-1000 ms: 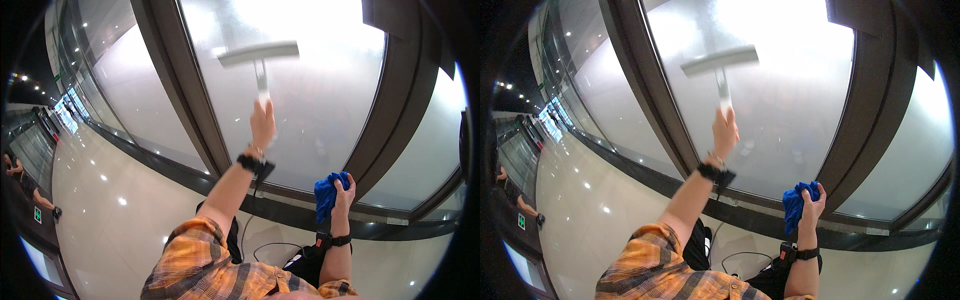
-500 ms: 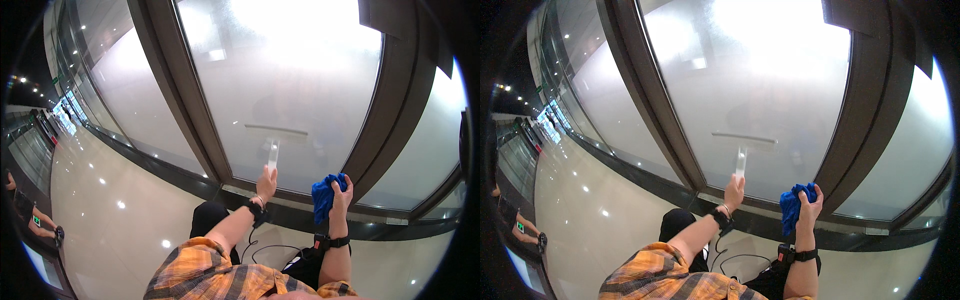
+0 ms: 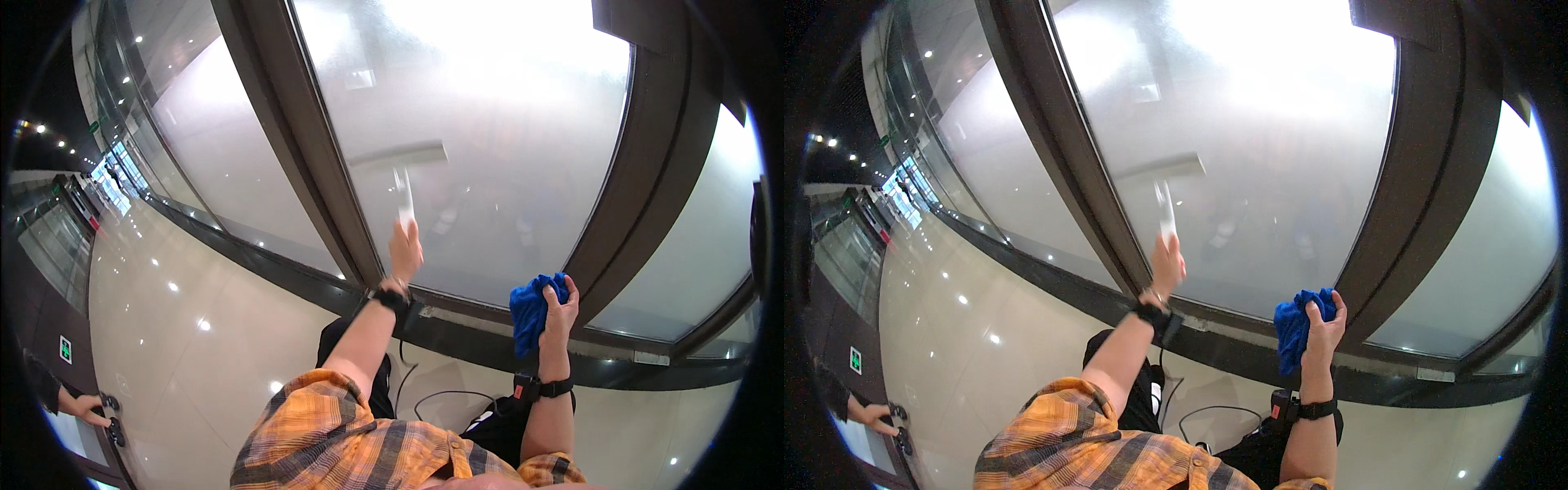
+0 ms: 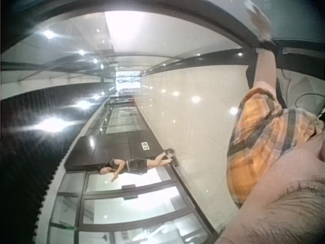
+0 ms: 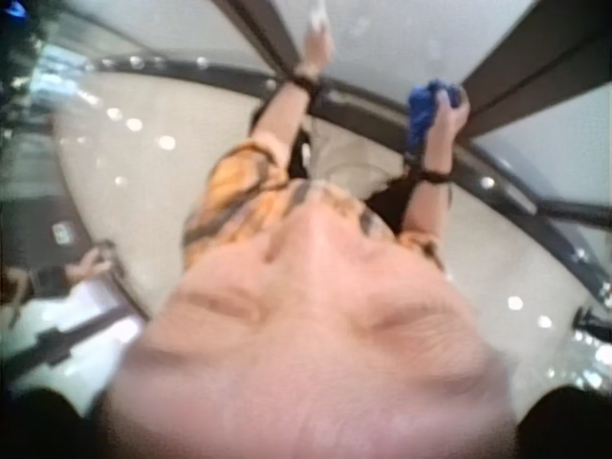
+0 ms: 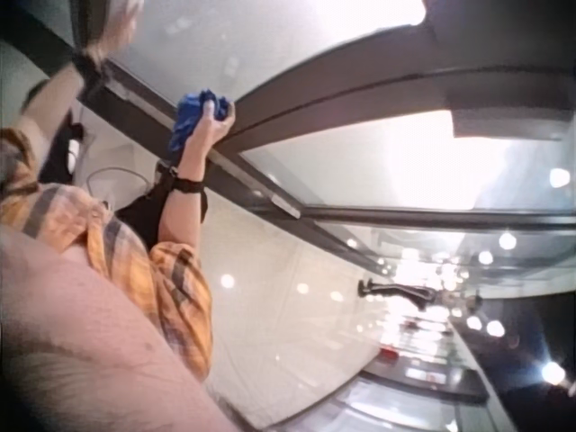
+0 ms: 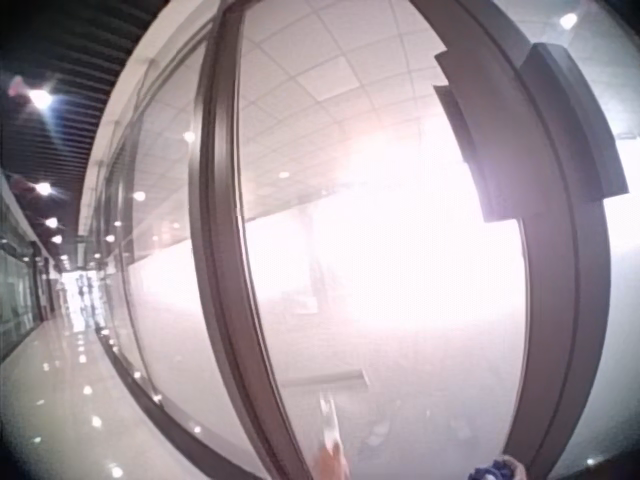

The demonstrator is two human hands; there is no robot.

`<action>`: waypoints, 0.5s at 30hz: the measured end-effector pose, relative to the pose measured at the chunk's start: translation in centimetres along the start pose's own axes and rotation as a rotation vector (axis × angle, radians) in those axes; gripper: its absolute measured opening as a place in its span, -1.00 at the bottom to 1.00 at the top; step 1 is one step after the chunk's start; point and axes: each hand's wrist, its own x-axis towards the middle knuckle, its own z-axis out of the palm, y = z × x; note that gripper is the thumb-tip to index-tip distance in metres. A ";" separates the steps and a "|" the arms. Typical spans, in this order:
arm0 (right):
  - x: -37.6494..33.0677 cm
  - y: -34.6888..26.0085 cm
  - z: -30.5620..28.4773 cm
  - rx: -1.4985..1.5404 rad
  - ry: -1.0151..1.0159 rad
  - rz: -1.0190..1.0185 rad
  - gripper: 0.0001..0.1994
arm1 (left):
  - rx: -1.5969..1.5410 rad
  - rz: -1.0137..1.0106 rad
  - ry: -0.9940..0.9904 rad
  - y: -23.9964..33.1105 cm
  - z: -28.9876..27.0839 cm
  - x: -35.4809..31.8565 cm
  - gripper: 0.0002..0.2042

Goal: The person cleans a large glass window using a squeegee and a blue microfiber cloth. They repeatedly wipe the glass surface with the squeegee and use the cloth to wipe the edges and the squeegee blade.

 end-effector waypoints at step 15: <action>0.1 0.2 -0.3 -0.031 0.005 0.002 -0.40 | -0.025 0.177 0.045 14.1 -0.9 7.2 -0.61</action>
